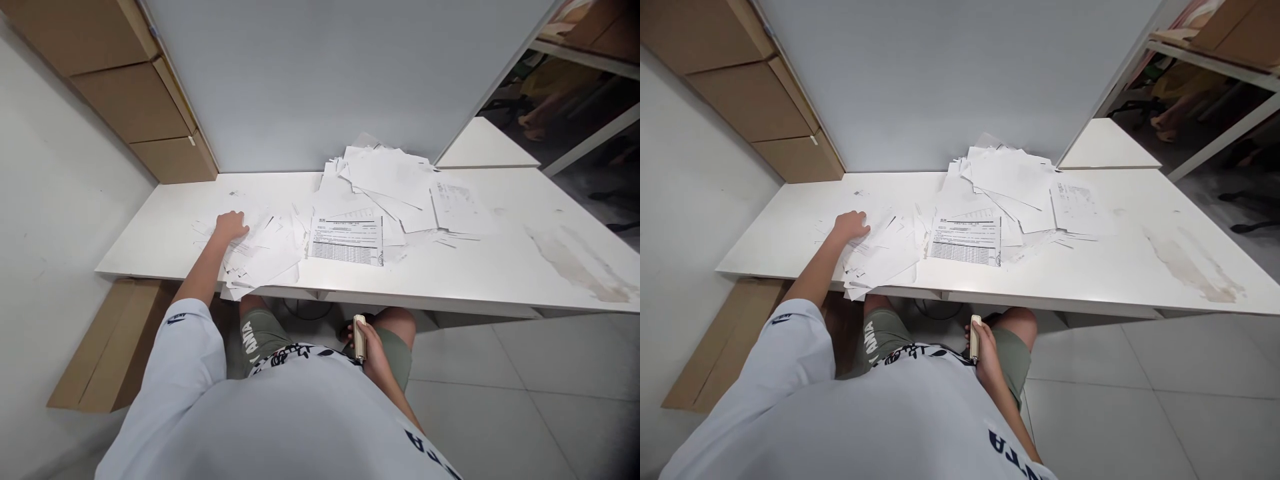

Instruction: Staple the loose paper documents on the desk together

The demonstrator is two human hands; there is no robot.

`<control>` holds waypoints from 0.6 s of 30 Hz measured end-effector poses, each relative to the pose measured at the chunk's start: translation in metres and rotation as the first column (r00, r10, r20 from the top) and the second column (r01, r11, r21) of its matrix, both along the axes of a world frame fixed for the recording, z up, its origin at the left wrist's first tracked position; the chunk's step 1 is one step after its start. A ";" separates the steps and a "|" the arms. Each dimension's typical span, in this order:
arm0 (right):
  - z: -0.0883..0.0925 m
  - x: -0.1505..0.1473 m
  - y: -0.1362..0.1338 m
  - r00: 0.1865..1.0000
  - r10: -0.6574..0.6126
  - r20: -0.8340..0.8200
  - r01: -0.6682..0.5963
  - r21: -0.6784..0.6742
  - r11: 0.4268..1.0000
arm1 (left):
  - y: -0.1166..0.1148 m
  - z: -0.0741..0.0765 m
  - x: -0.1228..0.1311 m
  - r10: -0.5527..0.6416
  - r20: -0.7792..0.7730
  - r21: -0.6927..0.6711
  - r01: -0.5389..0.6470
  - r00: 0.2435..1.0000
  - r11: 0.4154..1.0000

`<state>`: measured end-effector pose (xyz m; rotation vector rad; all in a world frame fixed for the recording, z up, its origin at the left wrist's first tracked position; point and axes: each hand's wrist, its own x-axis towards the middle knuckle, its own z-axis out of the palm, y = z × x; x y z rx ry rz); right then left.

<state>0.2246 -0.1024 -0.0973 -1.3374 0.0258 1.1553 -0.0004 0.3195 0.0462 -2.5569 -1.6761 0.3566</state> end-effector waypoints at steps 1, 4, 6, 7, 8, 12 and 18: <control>-0.001 0.000 0.000 1.000 0.004 0.009 -0.004 -0.003 1.000 | 0.002 0.000 0.001 -0.005 -0.007 -0.001 0.005 1.000 1.000; -0.004 -0.001 0.000 0.999 0.004 0.033 -0.003 -0.009 1.000 | 0.004 0.000 0.002 -0.013 -0.008 0.003 0.013 1.000 1.000; -0.007 -0.002 0.000 1.000 0.000 0.023 0.001 -0.018 1.000 | 0.003 0.001 0.002 -0.018 -0.004 0.010 0.018 1.000 1.000; -0.008 -0.002 0.000 1.000 -0.002 0.016 0.002 -0.025 1.000 | 0.002 0.001 0.001 -0.021 0.001 0.016 0.021 1.000 1.000; -0.009 -0.002 0.000 1.000 -0.004 0.015 0.005 -0.034 0.999 | 0.001 0.001 0.001 -0.022 0.006 0.023 0.022 1.000 0.999; -0.011 -0.002 0.002 0.998 -0.029 0.053 0.032 -0.060 0.998 | -0.002 0.003 -0.003 -0.014 0.037 0.077 0.011 0.999 0.997; -0.012 0.003 0.007 0.996 -0.084 0.042 0.087 -0.067 0.994 | -0.022 0.016 -0.015 0.065 0.431 0.174 -0.154 0.900 0.973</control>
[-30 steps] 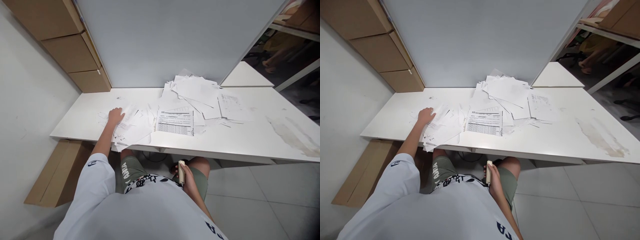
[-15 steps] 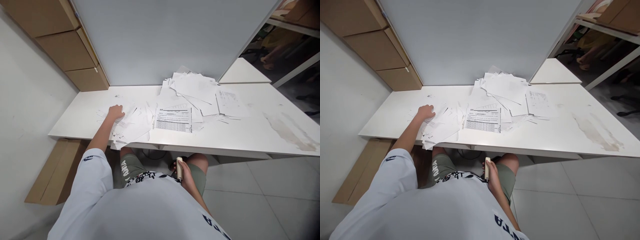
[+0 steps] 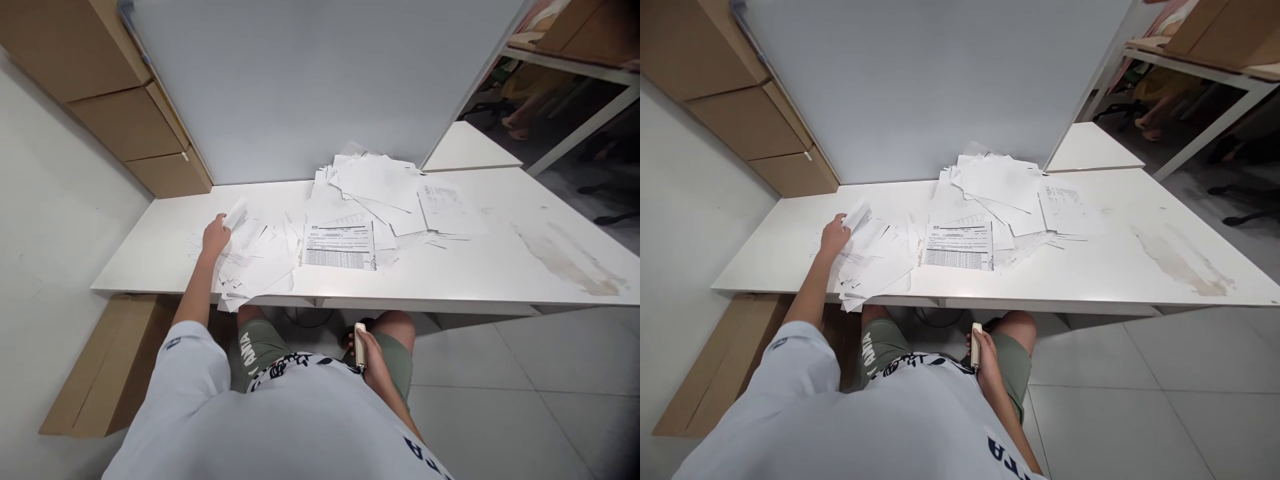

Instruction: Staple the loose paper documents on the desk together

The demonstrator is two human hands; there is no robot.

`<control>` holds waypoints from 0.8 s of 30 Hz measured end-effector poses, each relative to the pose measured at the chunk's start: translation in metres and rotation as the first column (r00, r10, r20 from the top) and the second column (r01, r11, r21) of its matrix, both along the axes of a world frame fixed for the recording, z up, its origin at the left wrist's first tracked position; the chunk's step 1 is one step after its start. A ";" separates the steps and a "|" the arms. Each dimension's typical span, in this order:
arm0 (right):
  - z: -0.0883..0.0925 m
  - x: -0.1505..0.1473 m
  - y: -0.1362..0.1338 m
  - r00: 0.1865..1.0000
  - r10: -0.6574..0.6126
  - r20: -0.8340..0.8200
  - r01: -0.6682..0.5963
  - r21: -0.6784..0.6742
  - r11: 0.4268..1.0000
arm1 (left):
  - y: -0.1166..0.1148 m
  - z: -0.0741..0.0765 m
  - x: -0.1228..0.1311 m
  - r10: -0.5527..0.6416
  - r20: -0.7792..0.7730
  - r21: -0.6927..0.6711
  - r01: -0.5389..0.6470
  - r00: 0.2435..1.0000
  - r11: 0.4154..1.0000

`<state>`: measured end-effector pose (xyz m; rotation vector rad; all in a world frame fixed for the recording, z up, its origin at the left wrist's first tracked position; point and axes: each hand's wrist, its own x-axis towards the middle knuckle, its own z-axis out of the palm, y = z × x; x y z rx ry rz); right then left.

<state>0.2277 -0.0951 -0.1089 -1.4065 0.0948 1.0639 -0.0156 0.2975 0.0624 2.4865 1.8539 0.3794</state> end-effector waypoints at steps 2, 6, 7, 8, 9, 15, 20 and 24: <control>0.003 0.002 0.000 1.000 0.012 0.006 -0.012 -0.011 1.000 | -0.026 -0.005 -0.008 -0.081 0.098 0.039 0.077 0.992 0.996; 0.022 0.000 0.001 0.977 0.209 -0.037 -0.202 0.144 0.969 | -0.103 -0.032 -0.032 -0.359 0.166 -0.029 0.369 0.918 0.929; 0.028 -0.001 0.003 0.960 0.275 -0.053 -0.260 0.196 0.945 | -0.123 -0.040 -0.039 -0.393 0.173 -0.070 0.409 0.903 0.910; 0.034 -0.004 0.008 0.938 0.342 -0.065 -0.319 0.235 0.918 | -0.141 -0.046 -0.045 -0.404 0.188 -0.109 0.428 0.895 0.897; 0.039 -0.007 0.014 0.912 0.405 -0.070 -0.377 0.255 0.891 | -0.157 -0.052 -0.051 -0.399 0.214 -0.137 0.432 0.891 0.891; 0.057 -0.036 0.067 0.733 0.679 -0.029 -0.644 0.291 0.708 | -0.233 -0.086 -0.054 -0.120 0.537 -0.018 0.154 0.835 0.988; 0.063 -0.054 0.087 0.727 0.686 -0.016 -0.641 0.343 0.687 | -0.278 -0.121 -0.011 0.355 0.924 -0.281 -0.379 0.143 0.882; 0.063 -0.060 0.090 0.733 0.680 0.003 -0.646 0.313 0.696 | -0.278 -0.135 0.007 0.572 0.802 -0.569 0.071 -0.174 0.819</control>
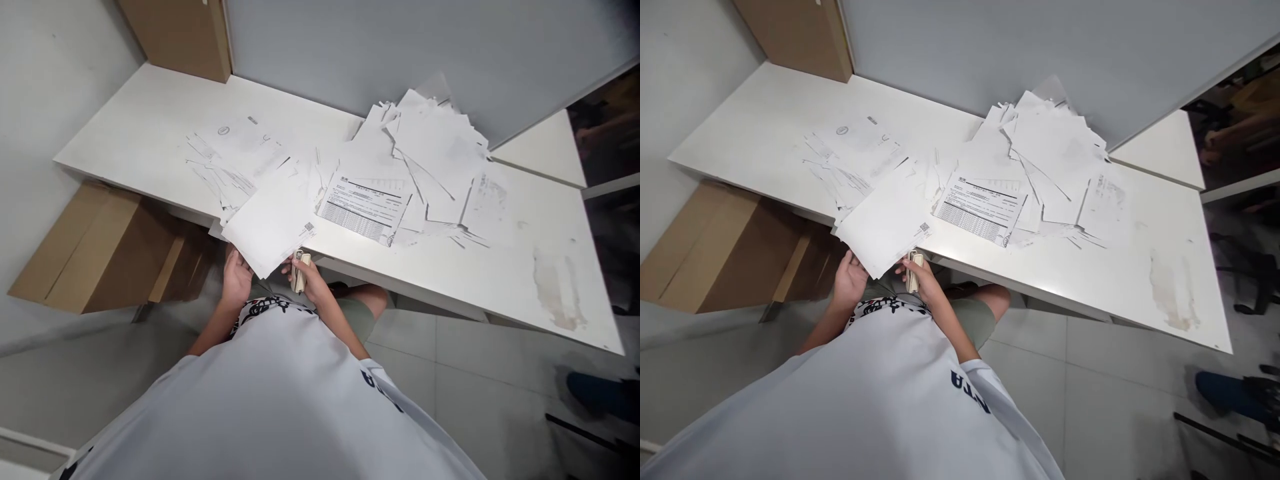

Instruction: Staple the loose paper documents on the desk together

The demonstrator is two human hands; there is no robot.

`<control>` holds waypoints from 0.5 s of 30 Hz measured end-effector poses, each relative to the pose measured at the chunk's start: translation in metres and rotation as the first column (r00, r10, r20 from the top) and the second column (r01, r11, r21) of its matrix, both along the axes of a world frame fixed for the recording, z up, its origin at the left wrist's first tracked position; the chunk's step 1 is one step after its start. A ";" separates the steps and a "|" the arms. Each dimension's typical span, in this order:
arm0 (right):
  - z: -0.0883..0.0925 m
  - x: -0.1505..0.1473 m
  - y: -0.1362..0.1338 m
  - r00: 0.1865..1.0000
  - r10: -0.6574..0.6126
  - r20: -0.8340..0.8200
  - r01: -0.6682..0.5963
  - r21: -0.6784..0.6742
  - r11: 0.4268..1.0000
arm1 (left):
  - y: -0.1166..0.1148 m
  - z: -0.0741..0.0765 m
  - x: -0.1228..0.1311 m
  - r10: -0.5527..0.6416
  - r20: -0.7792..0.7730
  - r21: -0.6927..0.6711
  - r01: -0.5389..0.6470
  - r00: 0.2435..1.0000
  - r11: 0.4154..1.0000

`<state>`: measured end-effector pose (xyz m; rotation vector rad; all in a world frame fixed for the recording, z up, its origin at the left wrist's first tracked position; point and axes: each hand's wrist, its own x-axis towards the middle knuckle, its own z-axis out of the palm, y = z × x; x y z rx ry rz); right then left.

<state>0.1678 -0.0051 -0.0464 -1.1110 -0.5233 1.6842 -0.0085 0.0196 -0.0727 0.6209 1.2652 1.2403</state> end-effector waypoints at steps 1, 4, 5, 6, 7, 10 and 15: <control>-0.001 0.000 0.000 1.000 0.015 0.022 -0.015 0.006 1.000 | 0.004 -0.001 0.002 -0.033 0.053 0.014 0.032 0.998 0.999; -0.002 0.006 0.000 0.986 0.079 0.144 -0.084 0.034 0.996 | 0.018 -0.003 0.008 -0.027 0.109 0.097 0.016 0.994 0.995; -0.001 0.012 -0.001 0.975 0.085 0.206 -0.097 0.051 0.994 | 0.021 -0.004 0.010 -0.013 0.108 0.111 0.001 0.994 0.994; 0.001 0.020 -0.002 0.959 0.079 0.274 -0.104 0.075 0.992 | 0.023 -0.004 0.012 0.002 0.105 0.118 -0.014 0.995 0.993; 0.004 0.029 -0.003 0.937 0.065 0.343 -0.109 0.110 0.988 | 0.023 -0.005 0.014 0.016 0.102 0.121 -0.029 0.995 0.992; 0.024 0.060 -0.002 0.829 0.003 0.559 -0.156 0.226 0.961 | 0.018 -0.007 0.014 0.071 0.101 0.106 -0.082 0.992 0.991; 0.055 0.081 0.031 0.377 -0.201 0.904 -0.156 0.276 0.948 | 0.007 -0.002 0.007 0.120 0.237 0.119 -0.151 0.964 0.981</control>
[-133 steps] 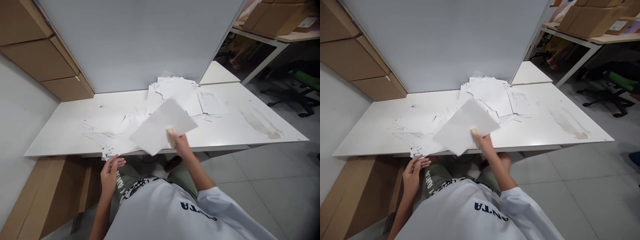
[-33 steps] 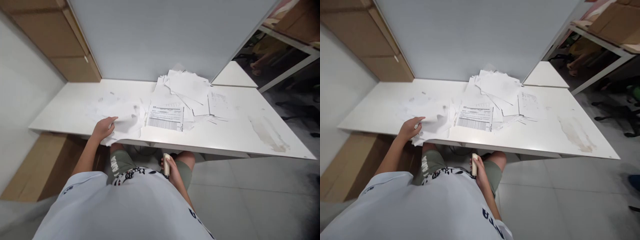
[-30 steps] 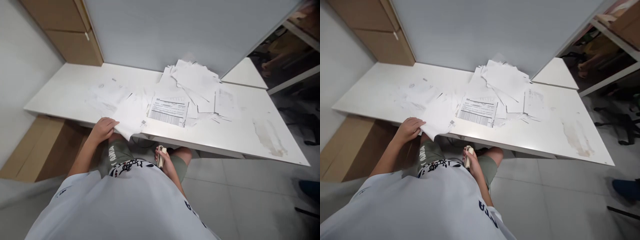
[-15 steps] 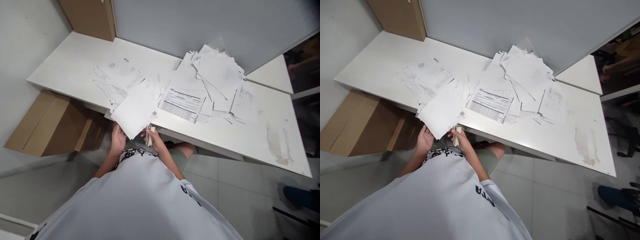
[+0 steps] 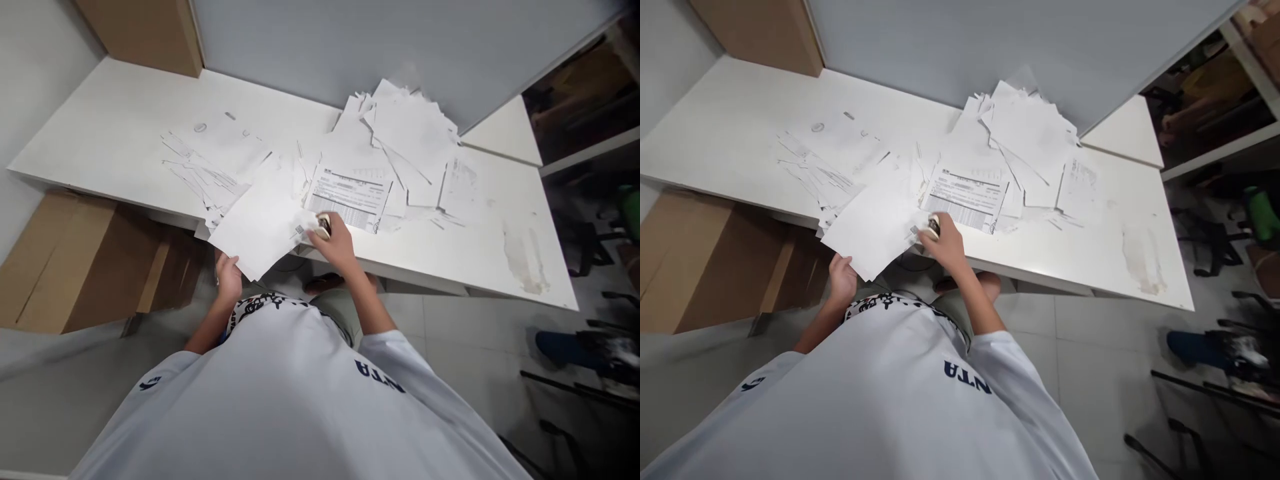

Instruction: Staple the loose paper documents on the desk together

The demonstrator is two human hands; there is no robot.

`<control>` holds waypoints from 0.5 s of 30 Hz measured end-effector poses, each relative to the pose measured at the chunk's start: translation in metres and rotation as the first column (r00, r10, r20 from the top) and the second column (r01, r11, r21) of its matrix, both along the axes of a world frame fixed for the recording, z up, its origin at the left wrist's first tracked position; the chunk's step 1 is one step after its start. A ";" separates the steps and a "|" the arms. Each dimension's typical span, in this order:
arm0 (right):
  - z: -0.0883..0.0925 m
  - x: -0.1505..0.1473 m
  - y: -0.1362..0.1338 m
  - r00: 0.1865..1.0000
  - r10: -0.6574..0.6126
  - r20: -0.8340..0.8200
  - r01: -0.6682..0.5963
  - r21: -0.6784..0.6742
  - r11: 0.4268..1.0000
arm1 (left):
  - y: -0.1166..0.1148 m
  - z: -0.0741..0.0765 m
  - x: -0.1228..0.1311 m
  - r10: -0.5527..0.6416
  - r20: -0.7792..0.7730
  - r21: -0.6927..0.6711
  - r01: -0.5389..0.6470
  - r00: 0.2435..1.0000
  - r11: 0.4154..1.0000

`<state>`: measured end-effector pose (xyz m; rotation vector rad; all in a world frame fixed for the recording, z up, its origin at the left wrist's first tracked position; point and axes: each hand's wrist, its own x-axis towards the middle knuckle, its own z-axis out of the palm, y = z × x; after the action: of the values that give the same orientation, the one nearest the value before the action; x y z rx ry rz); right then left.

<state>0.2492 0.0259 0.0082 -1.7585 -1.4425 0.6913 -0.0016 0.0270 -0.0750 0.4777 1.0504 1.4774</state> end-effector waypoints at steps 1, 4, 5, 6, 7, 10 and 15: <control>0.001 -0.001 0.011 0.998 0.006 0.069 -0.006 0.001 1.000 | -0.001 0.002 0.000 -0.007 0.061 0.011 0.006 0.998 1.000; -0.003 -0.004 0.042 0.984 0.116 0.135 -0.106 -0.078 0.991 | 0.001 0.007 0.006 -0.085 0.231 -0.022 0.093 0.969 0.995; -0.004 -0.005 0.049 0.978 0.156 0.139 -0.142 -0.104 0.984 | 0.002 0.009 0.008 -0.111 0.260 -0.045 0.127 0.959 0.991; -0.004 -0.006 0.055 0.971 0.190 0.145 -0.173 -0.121 0.978 | 0.003 0.010 0.011 -0.123 0.270 -0.063 0.145 0.955 0.987; -0.003 -0.007 0.058 0.965 0.213 0.154 -0.195 -0.127 0.973 | 0.004 0.010 0.014 -0.117 0.263 -0.081 0.143 0.958 0.986; 0.000 -0.008 0.056 0.960 0.218 0.176 -0.199 -0.123 0.972 | 0.008 0.011 0.019 -0.063 0.215 -0.140 0.095 0.975 0.986; 0.003 -0.007 0.040 0.973 0.199 0.120 -0.182 -0.141 0.973 | 0.011 0.009 0.017 -0.061 0.198 -0.157 0.094 0.978 0.983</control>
<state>0.2426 0.0657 0.0111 -1.8082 -1.7087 0.7955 0.0150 0.0380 -0.0664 0.2489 0.9795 1.3258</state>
